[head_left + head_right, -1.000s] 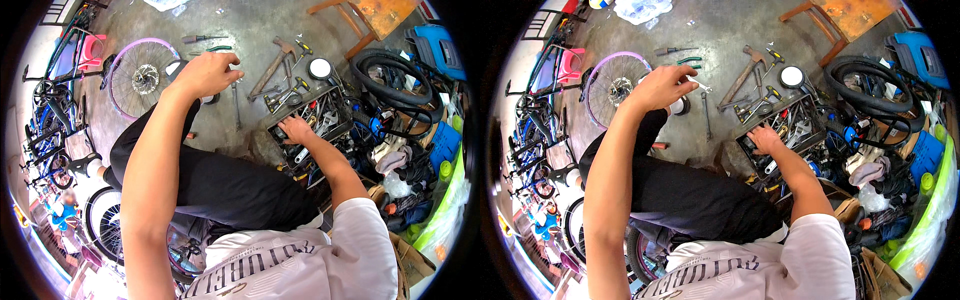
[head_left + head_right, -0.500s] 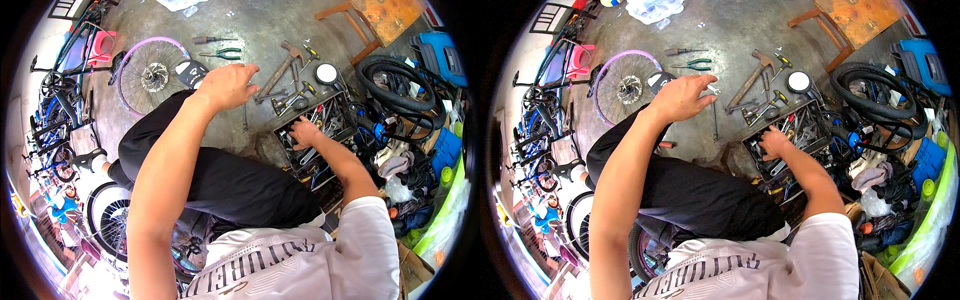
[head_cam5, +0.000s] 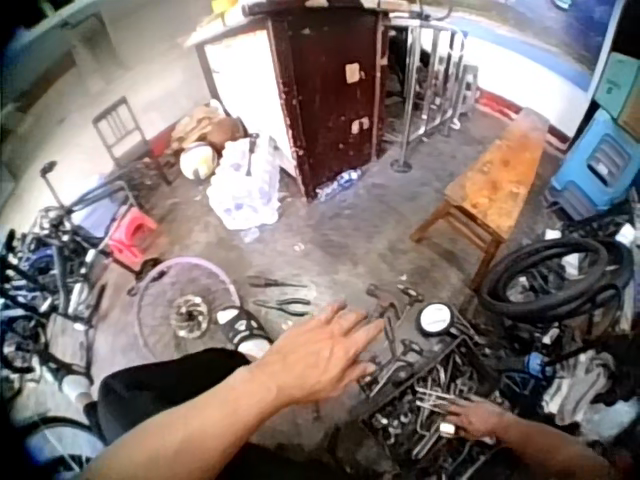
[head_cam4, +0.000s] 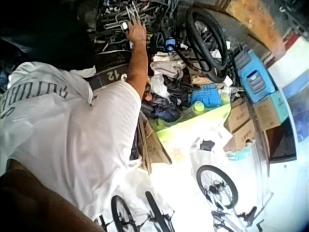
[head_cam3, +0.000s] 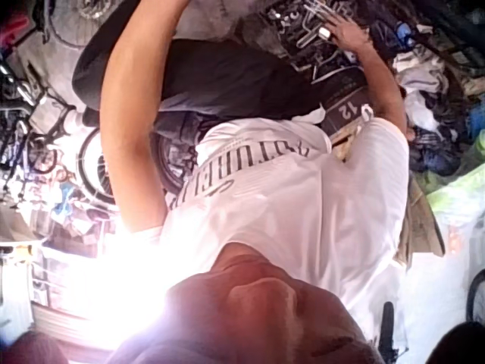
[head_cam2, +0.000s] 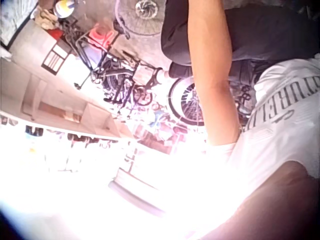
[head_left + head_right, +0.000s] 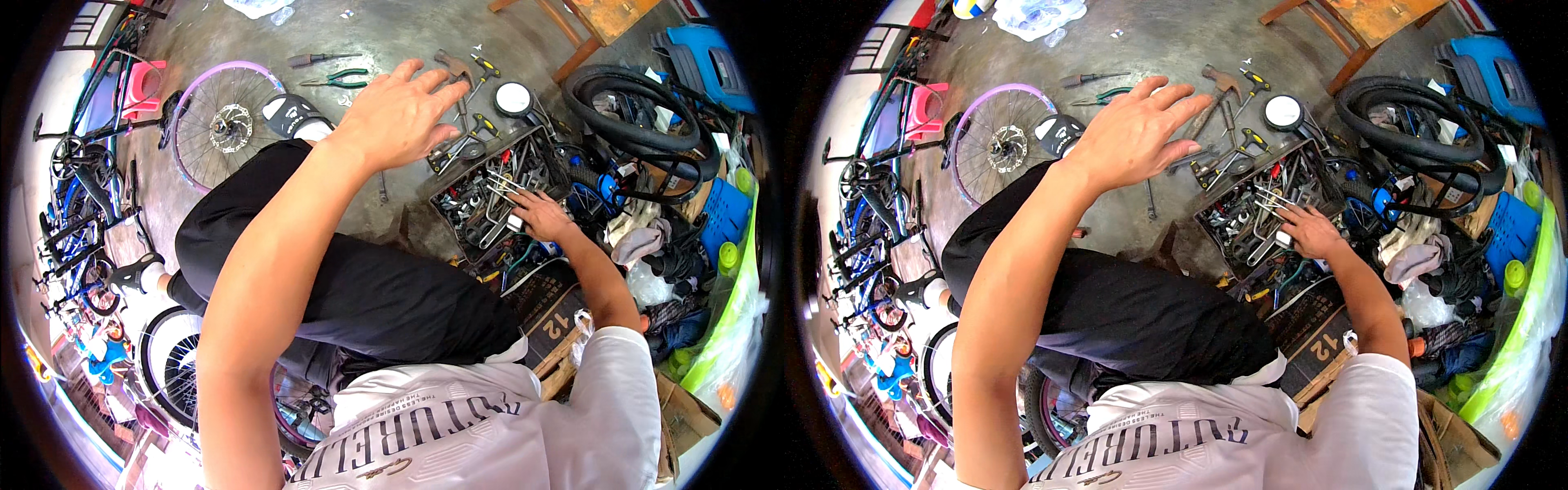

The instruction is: The person repairs a bicycle wheel by using a hammer to tap a metal rod into the hub, then uses pliers and a wrench to tighten or adjust the axle components.

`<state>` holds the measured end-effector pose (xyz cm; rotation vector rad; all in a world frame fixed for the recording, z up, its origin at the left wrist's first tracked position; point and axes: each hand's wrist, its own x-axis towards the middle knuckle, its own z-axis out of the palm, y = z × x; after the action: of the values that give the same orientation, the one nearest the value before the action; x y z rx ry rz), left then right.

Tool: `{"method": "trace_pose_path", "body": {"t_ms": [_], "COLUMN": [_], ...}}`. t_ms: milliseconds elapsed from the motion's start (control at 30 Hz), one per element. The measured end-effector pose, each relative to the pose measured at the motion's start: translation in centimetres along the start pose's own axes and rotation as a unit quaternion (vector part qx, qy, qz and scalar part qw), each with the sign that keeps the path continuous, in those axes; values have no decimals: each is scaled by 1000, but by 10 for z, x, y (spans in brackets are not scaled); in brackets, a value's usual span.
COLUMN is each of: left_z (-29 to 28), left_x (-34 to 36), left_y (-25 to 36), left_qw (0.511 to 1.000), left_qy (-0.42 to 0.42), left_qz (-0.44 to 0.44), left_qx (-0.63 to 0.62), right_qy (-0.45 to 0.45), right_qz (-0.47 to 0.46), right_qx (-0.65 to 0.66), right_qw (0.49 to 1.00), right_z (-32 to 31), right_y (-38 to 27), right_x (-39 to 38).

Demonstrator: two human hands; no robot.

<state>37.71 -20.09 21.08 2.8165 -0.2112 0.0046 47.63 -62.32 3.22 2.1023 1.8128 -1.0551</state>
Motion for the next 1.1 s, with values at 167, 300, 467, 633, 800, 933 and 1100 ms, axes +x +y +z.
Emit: {"method": "trace_pose_path", "body": {"t_ms": [167, 300, 467, 633, 800, 933, 1100], "left_z": [-2, -7, 1, -13, -18, -10, -12], "left_x": [4, 6, -1, -10, -7, -10, -9], "left_y": [-1, -4, -17, -21, -24, -28, -25], "left_qw": [996, 974, 974, 976, 969, 968, 963], "left_qy": [-90, -220, -214, -189, -209, -216, -234], "left_qz": [3, -51, -66, -91, -115, -114, -122], "left_qx": [-5, -31, -32, -55, -61, -49, -56], "right_qy": [169, 203, 23, -110, -61, -54, -4], "right_qz": [126, 79, 88, 123, 136, 103, 61], "right_qx": [58, 41, 48, -36, -12, -32, -54], "right_qw": [976, 975, 995, 986, 989, 993, 997], "right_z": [7, 7, 11, -16, 1, -7, -9], "right_y": [-28, -66, -95, -102, -97, -94, -74], "right_x": [14, 58, 127, 155, 153, 135, 105]}}
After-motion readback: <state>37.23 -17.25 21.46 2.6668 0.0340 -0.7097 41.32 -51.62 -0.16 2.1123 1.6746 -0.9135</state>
